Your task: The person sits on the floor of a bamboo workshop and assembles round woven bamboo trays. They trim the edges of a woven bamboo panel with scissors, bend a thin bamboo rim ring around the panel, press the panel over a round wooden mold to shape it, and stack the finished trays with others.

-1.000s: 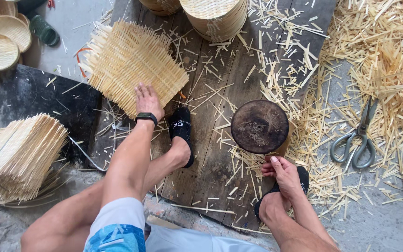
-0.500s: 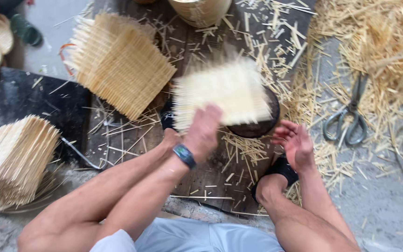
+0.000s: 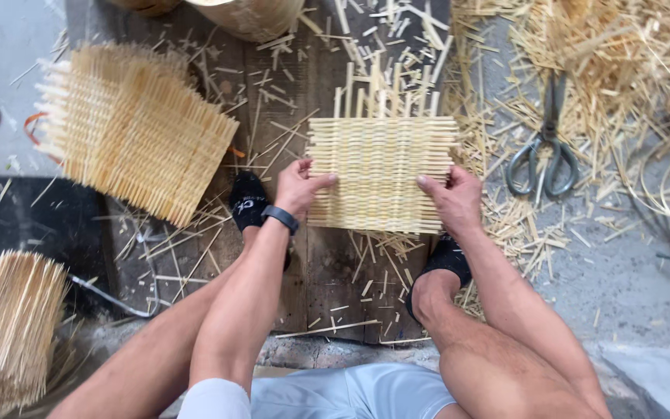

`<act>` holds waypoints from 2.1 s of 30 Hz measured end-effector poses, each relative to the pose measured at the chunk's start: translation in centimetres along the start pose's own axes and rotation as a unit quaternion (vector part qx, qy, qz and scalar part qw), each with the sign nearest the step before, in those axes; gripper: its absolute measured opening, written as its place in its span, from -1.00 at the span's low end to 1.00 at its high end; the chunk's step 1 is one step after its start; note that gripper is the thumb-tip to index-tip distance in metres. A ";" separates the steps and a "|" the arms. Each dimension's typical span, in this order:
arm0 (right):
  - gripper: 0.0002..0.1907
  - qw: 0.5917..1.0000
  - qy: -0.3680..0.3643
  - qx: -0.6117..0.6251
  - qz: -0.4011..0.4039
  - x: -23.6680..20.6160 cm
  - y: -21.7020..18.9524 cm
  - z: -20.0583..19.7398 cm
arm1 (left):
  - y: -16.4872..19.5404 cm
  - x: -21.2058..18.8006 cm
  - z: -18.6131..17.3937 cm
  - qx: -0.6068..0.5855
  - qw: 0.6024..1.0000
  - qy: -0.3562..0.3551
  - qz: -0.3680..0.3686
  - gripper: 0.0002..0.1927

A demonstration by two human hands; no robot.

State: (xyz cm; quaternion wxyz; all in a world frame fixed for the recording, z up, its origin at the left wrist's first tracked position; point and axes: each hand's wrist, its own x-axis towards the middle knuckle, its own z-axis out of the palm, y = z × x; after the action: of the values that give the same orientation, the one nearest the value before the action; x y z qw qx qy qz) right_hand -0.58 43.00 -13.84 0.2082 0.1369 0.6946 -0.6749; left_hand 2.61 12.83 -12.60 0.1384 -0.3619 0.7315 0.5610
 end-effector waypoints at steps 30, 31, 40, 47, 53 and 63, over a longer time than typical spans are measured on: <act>-0.55 0.914 0.385 -0.019 -0.128 -2.1 2.2 -49.1 | -9.2 -1.8 -14.2 0.000 0.984 0.149 0.092 -0.38; -0.59 0.909 0.380 -0.074 -0.154 -2.6 2.0 -47.9 | -9.0 -2.2 -14.2 0.008 0.984 0.151 0.094 -0.38; -0.80 0.805 0.144 -0.569 -0.086 -14.9 5.7 -28.2 | -5.8 -3.7 -9.9 0.051 0.985 0.082 0.145 -0.49; -0.32 0.744 0.158 -0.601 -0.246 -19.8 9.4 -25.8 | -5.1 -5.0 -9.2 0.045 0.977 0.026 0.205 -0.50; -0.60 0.867 0.409 -0.255 0.123 -18.8 12.2 -31.2 | -5.9 -6.2 -10.4 -0.026 0.977 0.072 0.201 -0.51; -0.77 0.852 0.418 -0.288 0.129 -16.0 12.4 -29.0 | -1.2 -8.1 -8.8 -0.010 0.962 0.127 0.240 -0.64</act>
State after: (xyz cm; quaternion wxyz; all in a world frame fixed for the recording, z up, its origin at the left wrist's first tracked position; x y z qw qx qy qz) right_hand 16.25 73.92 -17.12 0.0132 0.4283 0.8556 -0.2904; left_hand 10.93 7.61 -5.64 -0.0979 -0.2449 0.8030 0.5344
